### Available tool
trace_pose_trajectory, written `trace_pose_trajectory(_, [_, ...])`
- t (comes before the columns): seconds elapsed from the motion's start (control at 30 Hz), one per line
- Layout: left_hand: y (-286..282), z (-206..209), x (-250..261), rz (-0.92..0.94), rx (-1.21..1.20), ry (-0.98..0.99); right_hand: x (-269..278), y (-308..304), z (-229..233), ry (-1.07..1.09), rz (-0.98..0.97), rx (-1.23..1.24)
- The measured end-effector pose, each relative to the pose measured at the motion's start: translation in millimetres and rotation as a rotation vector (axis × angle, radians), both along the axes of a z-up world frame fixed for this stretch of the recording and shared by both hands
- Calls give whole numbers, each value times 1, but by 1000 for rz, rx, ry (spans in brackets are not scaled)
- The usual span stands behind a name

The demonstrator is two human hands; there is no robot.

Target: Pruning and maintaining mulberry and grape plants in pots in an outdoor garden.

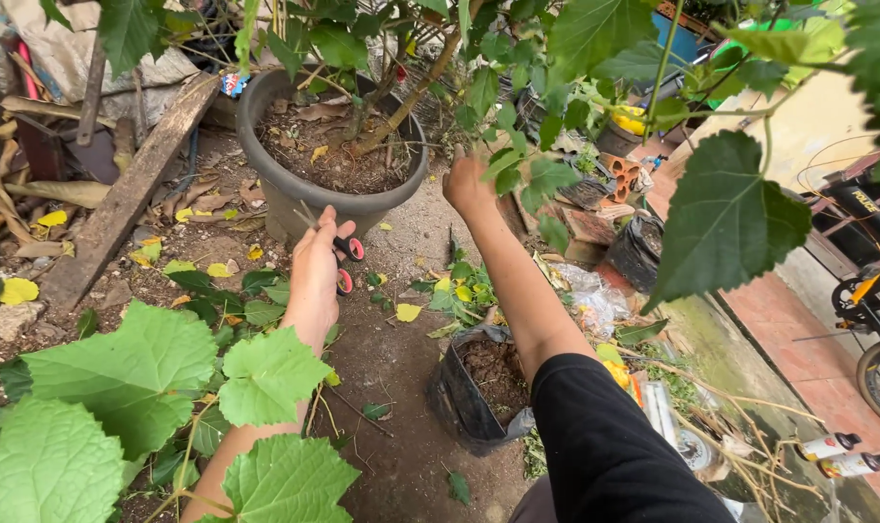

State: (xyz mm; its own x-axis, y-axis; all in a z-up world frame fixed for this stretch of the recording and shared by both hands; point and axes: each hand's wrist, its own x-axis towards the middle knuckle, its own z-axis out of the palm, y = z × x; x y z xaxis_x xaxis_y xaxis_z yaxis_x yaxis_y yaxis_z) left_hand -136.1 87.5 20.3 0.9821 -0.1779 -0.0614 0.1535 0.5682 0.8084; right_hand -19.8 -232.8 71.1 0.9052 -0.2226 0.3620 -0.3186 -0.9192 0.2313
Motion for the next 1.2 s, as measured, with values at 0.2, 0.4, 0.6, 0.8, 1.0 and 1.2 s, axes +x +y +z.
trace_pose_trajectory(0.2, [2,-8,4,-9,-4,37,-9,24,30,-247,239,-239])
trace_pose_trajectory(0.4, [10,-10,11,28,0,46,20,7,44,-65,245,-314])
trace_pose_trajectory(0.6, [16,-3,6,16,8,78,55,-20,-12,103,-115,-317])
trace_pose_trajectory(0.8, [17,3,-5,44,56,-28,19,10,-3,50,-123,-372])
trace_pose_trajectory(1.0, [22,4,-16,15,45,-55,-47,75,22,-201,123,-351])
trace_pose_trajectory(1.2, [20,14,-23,4,103,-84,-49,73,-62,-726,413,205])
